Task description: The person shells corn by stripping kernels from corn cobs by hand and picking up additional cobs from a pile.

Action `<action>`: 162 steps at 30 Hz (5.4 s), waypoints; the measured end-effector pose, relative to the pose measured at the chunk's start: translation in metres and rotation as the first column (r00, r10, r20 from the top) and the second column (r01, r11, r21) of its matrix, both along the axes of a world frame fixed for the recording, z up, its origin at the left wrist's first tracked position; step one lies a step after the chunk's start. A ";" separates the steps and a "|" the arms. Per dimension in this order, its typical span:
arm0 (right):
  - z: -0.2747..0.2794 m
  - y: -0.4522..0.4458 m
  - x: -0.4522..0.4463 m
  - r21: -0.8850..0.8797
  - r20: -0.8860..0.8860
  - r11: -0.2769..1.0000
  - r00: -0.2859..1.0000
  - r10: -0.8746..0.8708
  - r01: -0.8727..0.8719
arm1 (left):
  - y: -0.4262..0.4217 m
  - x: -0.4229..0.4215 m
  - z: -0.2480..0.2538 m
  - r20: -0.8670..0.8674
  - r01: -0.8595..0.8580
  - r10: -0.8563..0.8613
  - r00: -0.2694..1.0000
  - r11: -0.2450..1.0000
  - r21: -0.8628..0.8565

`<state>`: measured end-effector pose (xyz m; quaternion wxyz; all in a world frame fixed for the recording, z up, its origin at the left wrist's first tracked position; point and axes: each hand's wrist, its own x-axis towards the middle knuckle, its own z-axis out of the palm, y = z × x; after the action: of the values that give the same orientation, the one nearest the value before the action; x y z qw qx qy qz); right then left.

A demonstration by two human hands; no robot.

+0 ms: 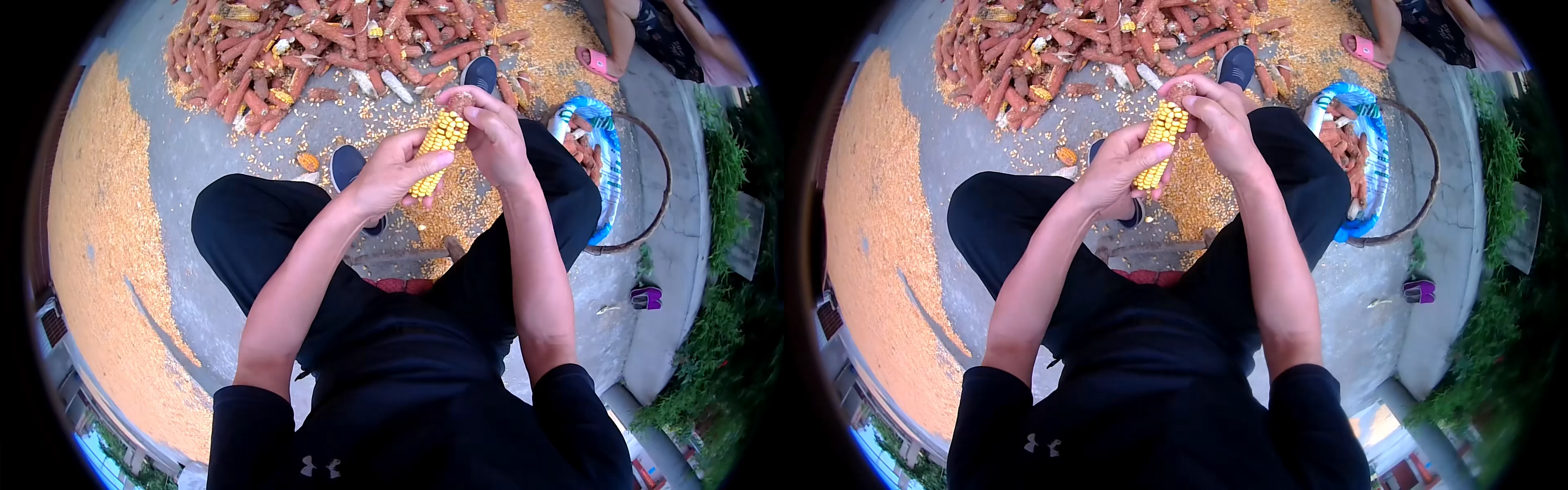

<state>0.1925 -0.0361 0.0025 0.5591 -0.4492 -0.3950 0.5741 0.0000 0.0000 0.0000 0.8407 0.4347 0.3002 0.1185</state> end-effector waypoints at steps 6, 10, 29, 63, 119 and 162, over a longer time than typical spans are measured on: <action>-0.010 0.005 -0.020 0.008 0.620 0.963 0.754 -0.217 0.271 | -0.020 0.025 0.005 -0.245 -0.108 0.458 0.854 0.618 0.779; -0.006 0.002 -0.025 0.110 0.608 0.966 0.752 -0.253 0.235 | -0.022 0.029 0.010 -0.268 -0.124 0.390 0.881 0.738 0.663; -0.001 -0.004 -0.031 -0.101 0.160 0.974 0.969 -0.186 0.203 | -0.021 0.014 0.039 -0.029 -0.297 0.296 0.955 0.954 -0.027; 0.011 -0.001 -0.036 0.253 0.790 0.967 0.571 -0.226 0.033 | -0.028 0.005 0.007 0.002 -0.327 0.339 0.941 0.906 0.268; -0.002 -0.006 -0.040 0.004 0.052 0.998 0.997 -0.055 0.055 | -0.023 -0.007 0.027 0.236 -0.155 0.275 0.932 0.892 -0.425; -0.022 -0.006 -0.057 0.037 0.542 0.957 0.799 -0.261 0.288 | -0.038 0.021 -0.003 -0.111 -0.519 0.511 0.853 0.852 -0.069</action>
<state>0.1358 -0.0425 -0.0191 0.4913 -0.6582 -0.4536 0.3459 0.0206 -0.0376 -0.0029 0.7840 0.3023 0.4479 0.3054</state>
